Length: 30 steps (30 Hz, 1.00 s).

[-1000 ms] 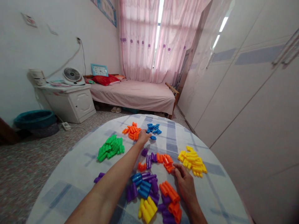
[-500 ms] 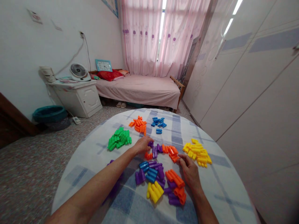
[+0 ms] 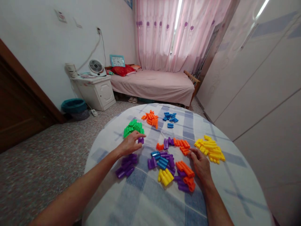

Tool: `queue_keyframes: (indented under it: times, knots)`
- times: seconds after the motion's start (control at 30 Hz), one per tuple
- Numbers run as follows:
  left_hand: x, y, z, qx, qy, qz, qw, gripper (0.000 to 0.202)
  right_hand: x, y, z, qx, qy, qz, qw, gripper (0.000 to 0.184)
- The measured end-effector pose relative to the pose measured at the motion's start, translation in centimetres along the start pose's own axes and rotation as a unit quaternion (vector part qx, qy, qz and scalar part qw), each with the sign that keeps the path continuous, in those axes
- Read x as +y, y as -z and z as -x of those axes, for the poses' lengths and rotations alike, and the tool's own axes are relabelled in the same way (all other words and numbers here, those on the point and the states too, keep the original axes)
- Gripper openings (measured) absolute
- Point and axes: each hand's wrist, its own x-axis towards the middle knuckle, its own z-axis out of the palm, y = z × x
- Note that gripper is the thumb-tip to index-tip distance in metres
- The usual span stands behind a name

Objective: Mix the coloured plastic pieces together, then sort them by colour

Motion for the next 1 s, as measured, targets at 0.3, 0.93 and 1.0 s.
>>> queue_keyframes:
  times: [0.3,0.93,1.0]
  knots:
    - [-3.9,-1.2,7.0,0.118,0.078,0.037,0.989,0.037,-0.3,0.0,0.2,0.002,0.002,-0.002,1.0,0.034]
    - [-2.5,-2.5,10.5,0.045,-0.044,-0.095,0.993,0.065,0.8,-0.2,-0.3,-0.003,0.021,-0.029,0.999,0.033]
    - [-2.6,-2.6,10.1,0.069,-0.033,-0.095,0.993,0.055,1.1,-0.2,-0.5,-0.001,0.022,-0.029,0.999,0.033]
